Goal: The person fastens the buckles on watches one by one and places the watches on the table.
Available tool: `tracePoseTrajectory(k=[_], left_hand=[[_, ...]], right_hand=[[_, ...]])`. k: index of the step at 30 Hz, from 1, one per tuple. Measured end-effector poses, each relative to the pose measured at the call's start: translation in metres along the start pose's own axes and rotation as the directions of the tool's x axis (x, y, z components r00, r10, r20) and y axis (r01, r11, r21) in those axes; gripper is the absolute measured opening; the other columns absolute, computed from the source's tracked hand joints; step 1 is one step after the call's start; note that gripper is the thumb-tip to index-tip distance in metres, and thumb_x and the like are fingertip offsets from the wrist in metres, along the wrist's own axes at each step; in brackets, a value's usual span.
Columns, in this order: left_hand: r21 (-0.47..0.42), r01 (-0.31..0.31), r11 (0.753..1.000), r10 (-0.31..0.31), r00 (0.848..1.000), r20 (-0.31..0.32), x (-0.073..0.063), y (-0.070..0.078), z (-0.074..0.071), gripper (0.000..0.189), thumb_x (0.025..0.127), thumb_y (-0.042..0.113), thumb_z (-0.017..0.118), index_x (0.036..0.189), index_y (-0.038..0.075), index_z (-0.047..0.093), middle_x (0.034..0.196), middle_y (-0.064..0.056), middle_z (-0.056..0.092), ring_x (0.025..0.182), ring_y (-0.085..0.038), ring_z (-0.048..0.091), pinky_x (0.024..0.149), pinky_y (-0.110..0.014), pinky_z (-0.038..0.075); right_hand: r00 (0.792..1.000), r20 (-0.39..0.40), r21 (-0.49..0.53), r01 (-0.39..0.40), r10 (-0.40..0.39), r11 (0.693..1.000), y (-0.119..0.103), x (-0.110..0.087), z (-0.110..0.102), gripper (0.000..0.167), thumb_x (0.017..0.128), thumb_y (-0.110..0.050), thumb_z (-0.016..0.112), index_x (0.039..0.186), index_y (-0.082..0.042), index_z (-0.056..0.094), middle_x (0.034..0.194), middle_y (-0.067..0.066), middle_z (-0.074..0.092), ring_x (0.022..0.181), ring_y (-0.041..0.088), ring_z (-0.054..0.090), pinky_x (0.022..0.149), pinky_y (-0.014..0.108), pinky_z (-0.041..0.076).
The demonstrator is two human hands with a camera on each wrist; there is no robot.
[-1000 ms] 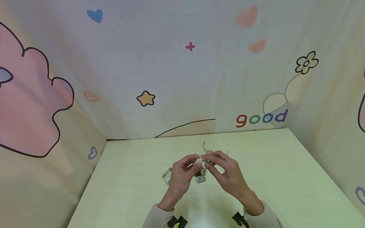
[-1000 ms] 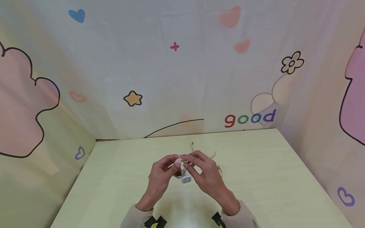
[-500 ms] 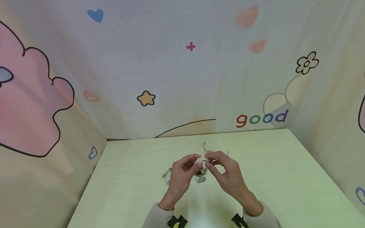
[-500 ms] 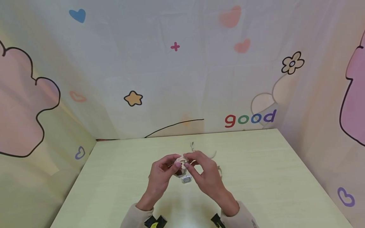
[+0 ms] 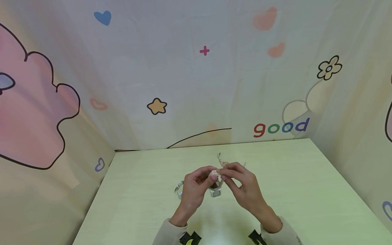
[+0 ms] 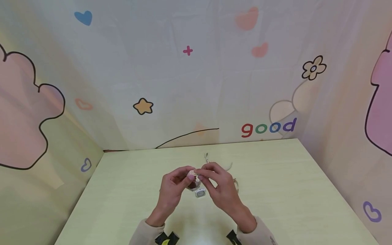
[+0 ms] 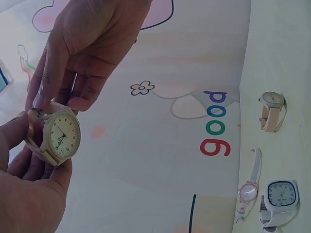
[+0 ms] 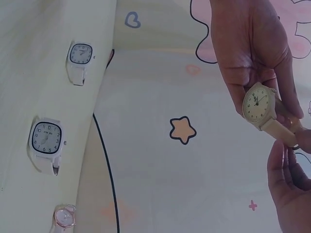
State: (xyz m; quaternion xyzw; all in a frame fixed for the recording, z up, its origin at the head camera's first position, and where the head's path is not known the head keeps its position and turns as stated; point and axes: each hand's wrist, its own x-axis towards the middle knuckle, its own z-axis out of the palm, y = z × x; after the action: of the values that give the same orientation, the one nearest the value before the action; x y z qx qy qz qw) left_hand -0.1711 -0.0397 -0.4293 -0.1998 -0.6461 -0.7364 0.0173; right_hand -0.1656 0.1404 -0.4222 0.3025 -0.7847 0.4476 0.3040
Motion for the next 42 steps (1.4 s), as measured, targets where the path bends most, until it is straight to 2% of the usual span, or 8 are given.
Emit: tracePoseTrajectory(k=[4, 7, 12, 17, 20, 24, 33, 42], left_hand=[[0.006, -0.009, 1.000, 0.009, 1.000, 0.010, 0.000, -0.001, 0.000, 0.023, 0.094, 0.014, 0.066, 0.113, 0.000, 0.068, 0.104, -0.031, 0.066, 0.081, -0.008, 0.066, 0.073, -0.024, 0.058], [0.030, -0.007, 1.000, 0.006, 1.000, 0.025, 0.001, 0.000, -0.001, 0.025, 0.094, 0.015, 0.066, 0.115, 0.001, 0.068, 0.107, -0.029, 0.066, 0.085, -0.008, 0.066, 0.077, -0.025, 0.058], [0.196, 0.011, 0.981, -0.016, 1.000, 0.022, 0.003, 0.001, -0.007, 0.025, 0.091, 0.018, 0.071, 0.116, 0.013, 0.070, 0.107, -0.013, 0.073, 0.094, -0.010, 0.068, 0.089, -0.027, 0.054], [0.290, 0.050, 0.956, -0.065, 0.997, 0.042, 0.003, 0.001, -0.014, 0.023, 0.089, 0.021, 0.074, 0.112, 0.017, 0.072, 0.106, -0.006, 0.074, 0.096, -0.013, 0.069, 0.084, -0.025, 0.056], [0.298, 0.066, 0.952, -0.083, 0.995, 0.046, 0.003, 0.000, -0.017, 0.024, 0.089, 0.022, 0.074, 0.111, 0.012, 0.072, 0.105, -0.009, 0.073, 0.095, -0.015, 0.069, 0.081, -0.024, 0.057], [0.295, 0.081, 0.952, -0.088, 0.996, 0.011, 0.004, 0.000, -0.020, 0.026, 0.089, 0.021, 0.074, 0.111, 0.006, 0.072, 0.105, -0.010, 0.073, 0.096, -0.015, 0.069, 0.081, -0.024, 0.058], [0.208, 0.081, 0.975, -0.078, 0.997, -0.020, 0.005, 0.001, -0.027, 0.022, 0.088, 0.019, 0.075, 0.107, 0.009, 0.073, 0.105, -0.015, 0.073, 0.088, -0.013, 0.070, 0.075, -0.029, 0.060], [0.156, 0.128, 0.979, -0.122, 0.991, -0.047, 0.007, 0.004, -0.033, 0.026, 0.088, 0.018, 0.074, 0.110, 0.003, 0.072, 0.106, -0.015, 0.072, 0.089, -0.016, 0.071, 0.077, -0.031, 0.060]], right_hand=[[1.000, 0.006, 0.001, 0.017, -0.017, 1.000, 0.000, 0.001, -0.001, 0.029, 0.082, 0.006, 0.073, 0.105, -0.012, 0.075, 0.100, 0.002, 0.065, 0.095, 0.015, 0.063, 0.089, 0.010, 0.048], [1.000, 0.013, -0.014, -0.011, 0.012, 1.000, 0.000, 0.001, -0.001, 0.030, 0.083, 0.004, 0.072, 0.108, -0.012, 0.074, 0.102, 0.001, 0.066, 0.093, 0.013, 0.064, 0.085, 0.011, 0.049], [0.997, 0.025, -0.003, -0.067, 0.067, 0.998, 0.001, 0.001, -0.002, 0.030, 0.086, 0.002, 0.071, 0.113, -0.009, 0.070, 0.106, 0.002, 0.067, 0.088, 0.008, 0.063, 0.078, 0.014, 0.053], [0.997, 0.035, 0.025, -0.074, 0.073, 0.997, 0.005, 0.000, -0.001, 0.028, 0.086, 0.001, 0.071, 0.112, -0.010, 0.068, 0.106, 0.002, 0.067, 0.089, 0.009, 0.065, 0.078, 0.015, 0.055], [0.995, 0.050, 0.043, -0.091, 0.088, 0.995, 0.007, 0.000, 0.000, 0.027, 0.087, -0.002, 0.071, 0.112, -0.012, 0.068, 0.106, 0.001, 0.067, 0.087, 0.008, 0.065, 0.078, 0.017, 0.056], [0.990, 0.079, 0.071, -0.121, 0.115, 0.990, 0.008, -0.001, 0.001, 0.026, 0.087, -0.005, 0.072, 0.112, -0.012, 0.069, 0.106, 0.000, 0.068, 0.087, 0.008, 0.065, 0.077, 0.021, 0.058], [0.987, 0.069, 0.131, -0.151, 0.143, 0.980, 0.006, 0.003, 0.001, 0.027, 0.087, 0.001, 0.070, 0.111, -0.010, 0.070, 0.104, 0.005, 0.070, 0.089, 0.017, 0.068, 0.074, 0.022, 0.059], [0.963, 0.096, 0.225, -0.269, 0.253, 0.937, 0.012, 0.005, 0.007, 0.021, 0.090, -0.004, 0.068, 0.111, -0.009, 0.071, 0.105, 0.008, 0.071, 0.095, 0.009, 0.066, 0.082, 0.024, 0.058]])
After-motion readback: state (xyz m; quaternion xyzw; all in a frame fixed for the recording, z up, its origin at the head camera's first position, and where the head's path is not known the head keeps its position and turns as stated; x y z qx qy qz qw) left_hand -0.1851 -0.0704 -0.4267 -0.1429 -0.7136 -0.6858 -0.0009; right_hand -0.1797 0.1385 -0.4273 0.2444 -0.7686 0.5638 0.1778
